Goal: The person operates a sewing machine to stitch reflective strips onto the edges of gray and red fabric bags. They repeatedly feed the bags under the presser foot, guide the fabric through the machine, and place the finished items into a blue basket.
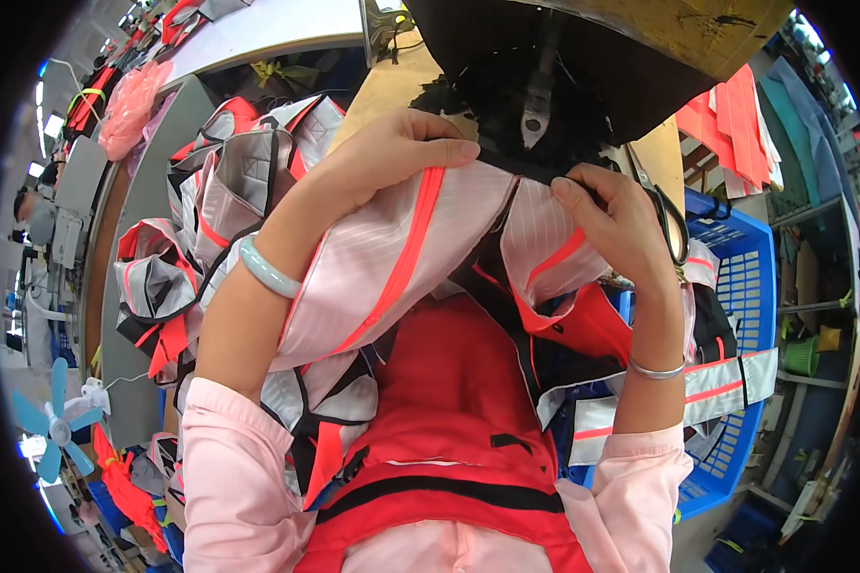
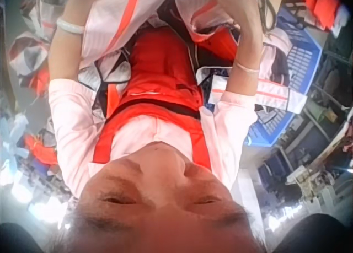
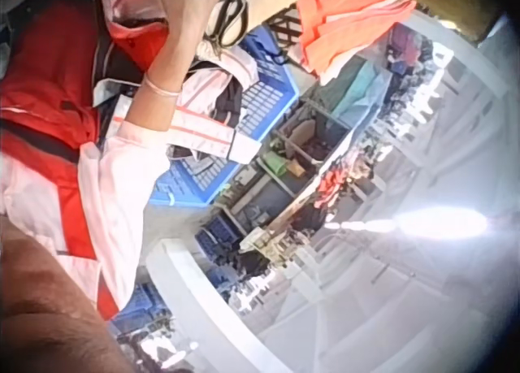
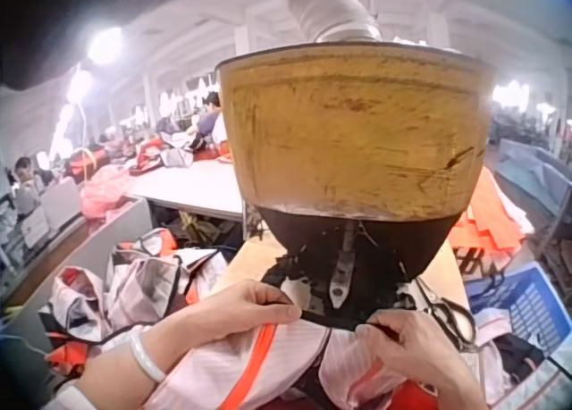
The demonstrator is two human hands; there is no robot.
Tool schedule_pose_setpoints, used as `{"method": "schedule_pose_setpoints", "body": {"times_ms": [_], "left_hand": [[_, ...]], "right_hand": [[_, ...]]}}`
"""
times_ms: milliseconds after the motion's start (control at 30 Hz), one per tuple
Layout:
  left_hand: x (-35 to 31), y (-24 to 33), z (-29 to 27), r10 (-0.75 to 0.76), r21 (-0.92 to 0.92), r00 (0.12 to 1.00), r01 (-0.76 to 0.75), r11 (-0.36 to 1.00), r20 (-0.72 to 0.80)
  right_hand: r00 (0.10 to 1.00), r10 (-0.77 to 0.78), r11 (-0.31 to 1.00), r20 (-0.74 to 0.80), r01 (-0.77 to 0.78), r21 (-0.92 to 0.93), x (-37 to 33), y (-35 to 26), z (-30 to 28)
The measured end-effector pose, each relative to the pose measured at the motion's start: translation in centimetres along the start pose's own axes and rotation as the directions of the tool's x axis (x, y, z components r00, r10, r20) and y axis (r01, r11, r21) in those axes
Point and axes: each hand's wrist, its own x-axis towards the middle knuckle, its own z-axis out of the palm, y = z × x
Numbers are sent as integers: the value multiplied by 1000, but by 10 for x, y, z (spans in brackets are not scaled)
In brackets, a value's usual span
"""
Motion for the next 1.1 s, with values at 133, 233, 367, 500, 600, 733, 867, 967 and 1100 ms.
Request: {"method": "schedule_pose_setpoints", "body": {"times_ms": [133,233,367,500,600,733,867,967,1100], "left_hand": [[9,-3,-2,-64,-120,998,67,991,30],[13,-2,-4,-91,-150,995,95,984,38],[14,3,-5,-113,-151,993,117,982,36],[8,14,-2,-114,-126,993,109,986,-33],[9,16,-3,-95,-96,994,89,991,-58],[18,9,-20,-2,-168,999,-6,986,-44],[3,11,-42,-52,23,995,54,998,-83],[-32,4,-23,82,223,989,-107,969,120],[-80,6,9,137,295,968,-196,935,208]], "right_hand": [[1000,0,999,16,-1,52,10,8,2],[999,5,996,35,-9,92,15,14,3],[999,-38,996,24,36,87,17,16,1],[1000,-8,995,27,5,104,20,20,-1],[999,-38,991,5,37,128,22,17,-1],[995,-31,977,-92,49,205,25,23,-5],[999,-36,959,-5,36,281,-10,35,-37],[939,-301,953,164,289,94,-89,7,-47],[900,-274,951,-341,305,41,-190,2,-101]]}}
